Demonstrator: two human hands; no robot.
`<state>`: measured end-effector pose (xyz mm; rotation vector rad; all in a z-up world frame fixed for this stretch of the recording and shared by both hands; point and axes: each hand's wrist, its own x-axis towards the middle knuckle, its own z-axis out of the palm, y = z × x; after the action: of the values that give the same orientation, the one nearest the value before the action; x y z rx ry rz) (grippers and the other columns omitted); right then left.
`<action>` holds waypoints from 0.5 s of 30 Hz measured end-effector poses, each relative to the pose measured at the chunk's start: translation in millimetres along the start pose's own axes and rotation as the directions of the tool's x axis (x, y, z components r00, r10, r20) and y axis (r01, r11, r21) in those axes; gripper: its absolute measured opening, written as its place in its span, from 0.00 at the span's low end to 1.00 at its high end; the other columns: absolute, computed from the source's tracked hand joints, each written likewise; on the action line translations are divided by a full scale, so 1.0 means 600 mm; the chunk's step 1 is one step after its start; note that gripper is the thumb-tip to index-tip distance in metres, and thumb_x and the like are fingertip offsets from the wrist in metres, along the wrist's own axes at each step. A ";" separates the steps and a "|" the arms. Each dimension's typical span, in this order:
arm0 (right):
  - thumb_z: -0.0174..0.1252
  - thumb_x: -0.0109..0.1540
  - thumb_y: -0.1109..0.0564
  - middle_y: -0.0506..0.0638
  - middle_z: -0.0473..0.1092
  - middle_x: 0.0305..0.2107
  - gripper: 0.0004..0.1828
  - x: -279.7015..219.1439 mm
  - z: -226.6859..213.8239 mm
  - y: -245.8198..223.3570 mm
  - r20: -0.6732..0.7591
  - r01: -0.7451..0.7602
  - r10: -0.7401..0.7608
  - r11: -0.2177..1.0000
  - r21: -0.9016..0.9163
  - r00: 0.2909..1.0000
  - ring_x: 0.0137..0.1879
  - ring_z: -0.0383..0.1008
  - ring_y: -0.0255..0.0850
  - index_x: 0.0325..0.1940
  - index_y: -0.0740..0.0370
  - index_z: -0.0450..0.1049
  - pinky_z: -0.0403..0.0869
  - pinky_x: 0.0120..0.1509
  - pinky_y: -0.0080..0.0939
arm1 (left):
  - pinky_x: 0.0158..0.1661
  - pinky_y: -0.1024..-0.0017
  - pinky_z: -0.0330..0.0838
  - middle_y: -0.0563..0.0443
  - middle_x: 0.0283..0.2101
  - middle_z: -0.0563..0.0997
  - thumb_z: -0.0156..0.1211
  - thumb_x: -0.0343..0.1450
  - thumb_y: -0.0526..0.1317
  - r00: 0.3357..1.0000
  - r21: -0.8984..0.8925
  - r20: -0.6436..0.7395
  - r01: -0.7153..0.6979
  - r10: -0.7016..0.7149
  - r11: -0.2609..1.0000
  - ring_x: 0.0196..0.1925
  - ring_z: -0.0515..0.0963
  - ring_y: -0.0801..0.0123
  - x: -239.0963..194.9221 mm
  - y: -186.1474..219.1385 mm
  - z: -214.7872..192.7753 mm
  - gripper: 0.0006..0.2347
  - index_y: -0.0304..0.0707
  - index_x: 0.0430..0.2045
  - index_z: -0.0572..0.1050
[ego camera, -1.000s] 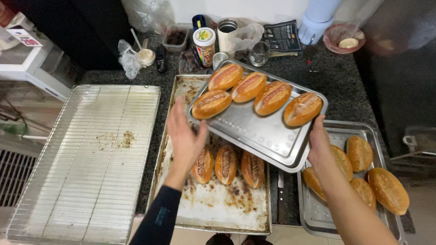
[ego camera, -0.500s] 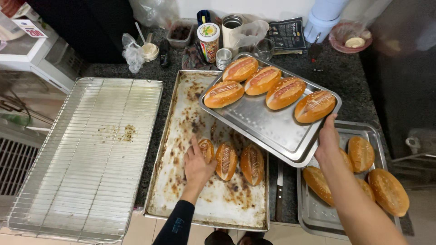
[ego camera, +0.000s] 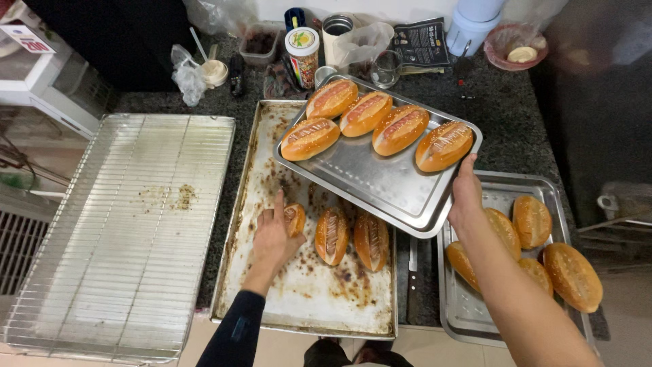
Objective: The person assembles hot dogs by placing sausages into sliced buns on a baking tray, then transfers them to a serving tray. The person applies a white condiment in a zigzag pattern onto each hot dog using a piping bag, then places the tray into a glass display case.
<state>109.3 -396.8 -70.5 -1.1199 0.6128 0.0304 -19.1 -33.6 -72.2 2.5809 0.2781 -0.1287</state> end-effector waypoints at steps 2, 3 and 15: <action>0.37 0.69 0.31 0.59 0.72 0.59 0.38 -0.005 0.005 -0.003 -0.023 -0.019 0.019 1.000 -0.010 1.000 0.60 0.78 0.47 0.69 0.63 0.63 0.79 0.63 0.46 | 0.62 0.54 0.65 0.31 0.57 0.72 0.73 0.57 0.41 0.999 -0.062 -0.032 -0.034 0.032 0.997 0.61 0.70 0.39 -0.023 0.011 -0.038 0.49 0.42 0.73 0.46; 0.37 0.69 0.31 0.58 0.72 0.59 0.38 -0.007 0.007 -0.003 -0.002 -0.017 0.017 1.000 0.009 1.000 0.60 0.78 0.47 0.69 0.63 0.63 0.79 0.62 0.47 | 0.61 0.54 0.66 0.30 0.56 0.72 0.73 0.57 0.41 0.994 -0.088 -0.066 -0.093 0.087 0.992 0.59 0.71 0.40 -0.035 0.018 -0.060 0.49 0.41 0.73 0.46; 0.36 0.69 0.31 0.57 0.72 0.58 0.38 -0.075 0.011 0.006 0.081 -0.038 0.032 0.997 0.064 0.996 0.58 0.77 0.47 0.70 0.63 0.63 0.79 0.59 0.48 | 0.58 0.51 0.62 0.36 0.51 0.78 0.73 0.54 0.44 0.713 0.192 -0.173 -0.653 0.680 0.733 0.56 0.73 0.45 0.008 0.199 -0.166 0.50 0.35 0.72 0.49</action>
<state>73.6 -377.5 -50.2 -1.0397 0.5582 0.0844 16.1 -80.4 72.0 2.6374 -0.6200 0.4426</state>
